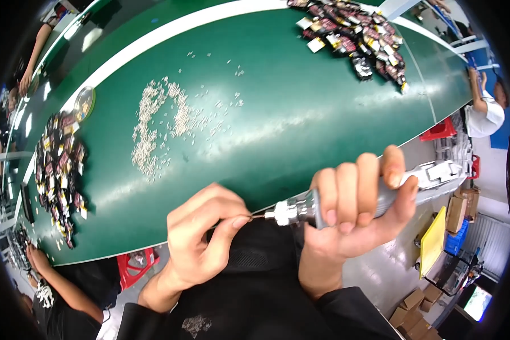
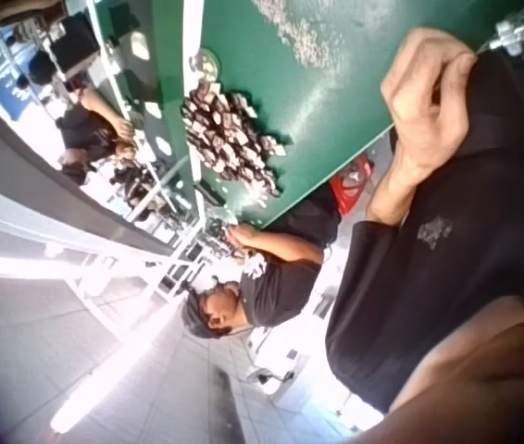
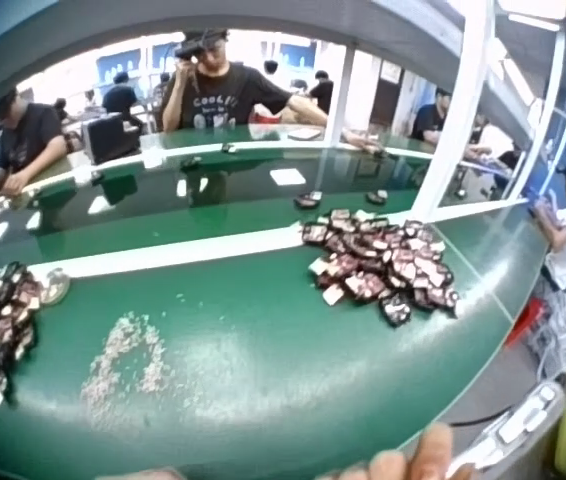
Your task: Manually assemble electronic components and secure them using an electric screwdriver.
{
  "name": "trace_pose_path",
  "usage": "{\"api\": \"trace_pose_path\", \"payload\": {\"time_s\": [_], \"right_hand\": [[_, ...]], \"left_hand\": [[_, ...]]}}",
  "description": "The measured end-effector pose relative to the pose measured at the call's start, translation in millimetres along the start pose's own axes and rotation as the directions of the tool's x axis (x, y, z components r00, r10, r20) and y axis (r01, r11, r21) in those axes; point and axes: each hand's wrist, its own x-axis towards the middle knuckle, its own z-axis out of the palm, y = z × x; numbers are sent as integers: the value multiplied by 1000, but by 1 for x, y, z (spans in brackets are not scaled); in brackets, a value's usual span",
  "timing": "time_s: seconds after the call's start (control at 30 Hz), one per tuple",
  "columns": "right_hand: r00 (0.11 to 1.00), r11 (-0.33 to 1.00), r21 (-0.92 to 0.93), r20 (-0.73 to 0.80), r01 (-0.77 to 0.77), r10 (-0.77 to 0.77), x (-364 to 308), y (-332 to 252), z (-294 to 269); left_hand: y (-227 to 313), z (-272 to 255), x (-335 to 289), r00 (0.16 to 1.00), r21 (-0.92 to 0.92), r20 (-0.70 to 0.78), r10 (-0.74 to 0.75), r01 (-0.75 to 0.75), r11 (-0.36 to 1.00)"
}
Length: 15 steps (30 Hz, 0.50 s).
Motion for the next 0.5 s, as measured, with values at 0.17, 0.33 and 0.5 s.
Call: {"api": "trace_pose_path", "payload": {"time_s": [0.17,0.33,0.5], "right_hand": [[997,997,-53,-58,50,-53,-4,-6,-11],[982,997,-25,-170,75,-79,-4,-21,-22],[954,990,-12,-266,140,-138,-5,-38,-36]], "left_hand": [[1,10,7,995,148,52,90,-97,984],[4,21,18,982,81,188,5,-21,996],[5,23,56,930,286,269,251,-326,901]]}}
